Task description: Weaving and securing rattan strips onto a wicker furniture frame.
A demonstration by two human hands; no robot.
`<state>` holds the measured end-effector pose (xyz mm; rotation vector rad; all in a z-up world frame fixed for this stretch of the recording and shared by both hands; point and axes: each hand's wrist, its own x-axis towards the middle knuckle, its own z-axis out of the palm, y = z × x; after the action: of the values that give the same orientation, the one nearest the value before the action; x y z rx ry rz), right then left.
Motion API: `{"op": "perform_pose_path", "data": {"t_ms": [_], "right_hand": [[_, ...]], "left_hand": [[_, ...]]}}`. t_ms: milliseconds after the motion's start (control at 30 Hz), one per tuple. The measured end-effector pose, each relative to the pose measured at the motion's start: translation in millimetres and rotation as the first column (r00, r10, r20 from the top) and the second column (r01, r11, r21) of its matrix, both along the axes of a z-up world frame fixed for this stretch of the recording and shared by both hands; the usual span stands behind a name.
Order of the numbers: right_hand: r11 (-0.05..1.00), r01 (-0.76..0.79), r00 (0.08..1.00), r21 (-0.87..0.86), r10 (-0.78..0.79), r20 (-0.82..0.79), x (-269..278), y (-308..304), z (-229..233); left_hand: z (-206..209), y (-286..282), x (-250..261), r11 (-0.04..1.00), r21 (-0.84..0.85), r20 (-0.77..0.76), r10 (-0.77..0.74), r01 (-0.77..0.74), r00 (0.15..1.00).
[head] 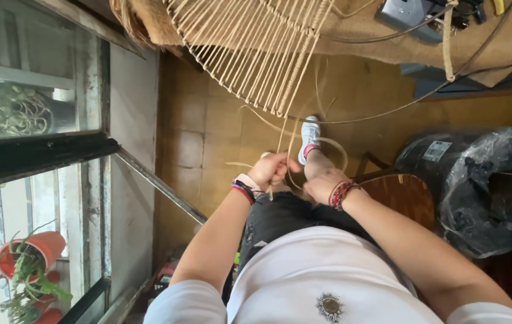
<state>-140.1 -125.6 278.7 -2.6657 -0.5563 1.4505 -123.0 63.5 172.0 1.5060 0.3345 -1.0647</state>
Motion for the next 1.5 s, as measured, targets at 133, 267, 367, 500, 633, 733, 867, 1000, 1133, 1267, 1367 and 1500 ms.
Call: {"op": "perform_pose_path", "data": {"t_ms": [133, 267, 367, 500, 633, 733, 867, 1000, 1133, 1267, 1367, 1500], "right_hand": [[0.585, 0.712, 0.691, 0.388, -0.68, -0.244, 22, 13, 4], [-0.286, 0.676, 0.349, 0.679, -0.687, -0.637, 34, -9, -40], [0.883, 0.309, 0.943, 0.354, -0.334, 0.009, 10, 4, -33], [0.979, 0.205, 0.979, -0.015, -0.205, -0.011, -4, -17, -70], [-0.09, 0.817, 0.35, 0.569, -0.706, -0.615, 16, -12, -37], [-0.3, 0.785, 0.391, 0.542, -0.439, -0.809, 15, -30, -49], [0.993, 0.027, 0.891, 0.112, -0.075, 0.447, -25, -22, -84], [0.994, -0.103, 0.888, -0.042, 0.11, 0.447, -12, -60, -115], [0.963, 0.095, 0.726, 0.251, -0.239, 0.645, 75, -59, -67], [0.836, 0.506, 0.802, 0.212, -0.547, 0.242, 161, -42, -94], [0.367, 0.896, 0.439, 0.25, -0.814, -0.381, 173, -20, -152], [0.218, 0.9, 0.409, 0.376, -0.721, -0.56, 202, -27, -153]], "left_hand": [[29, 16, 20, 0.987, 0.093, 0.114, -0.138, 0.128, 0.984], [-10, 19, 24, 0.621, 0.664, 0.159, -0.661, 0.416, 0.733], [-96, -3, -1, 0.962, 0.209, 0.118, -0.202, 0.174, 0.972], [-14, 9, 8, 0.962, -0.145, -0.186, 0.204, -0.232, 0.961], [-8, 18, 24, 0.749, 0.542, 0.163, -0.538, 0.381, 0.827], [-15, 22, 31, 0.598, 0.684, 0.126, -0.661, 0.418, 0.74], [-18, 24, 5, 0.99, 0.143, 0.398, -0.045, -0.013, 0.916], [-113, 3, -8, 0.983, 0.005, 0.437, 0.165, -0.186, 0.884], [-227, -53, 33, 0.917, 0.134, 0.292, 0.327, -0.377, 0.899], [-56, -60, 101, 0.676, 0.668, 0.733, -0.67, -0.313, 0.119], [-38, -56, 102, 0.684, 0.708, 0.703, -0.661, -0.176, 0.262], [-30, -53, 95, 0.696, 0.715, 0.592, -0.654, 0.066, 0.472]]}}
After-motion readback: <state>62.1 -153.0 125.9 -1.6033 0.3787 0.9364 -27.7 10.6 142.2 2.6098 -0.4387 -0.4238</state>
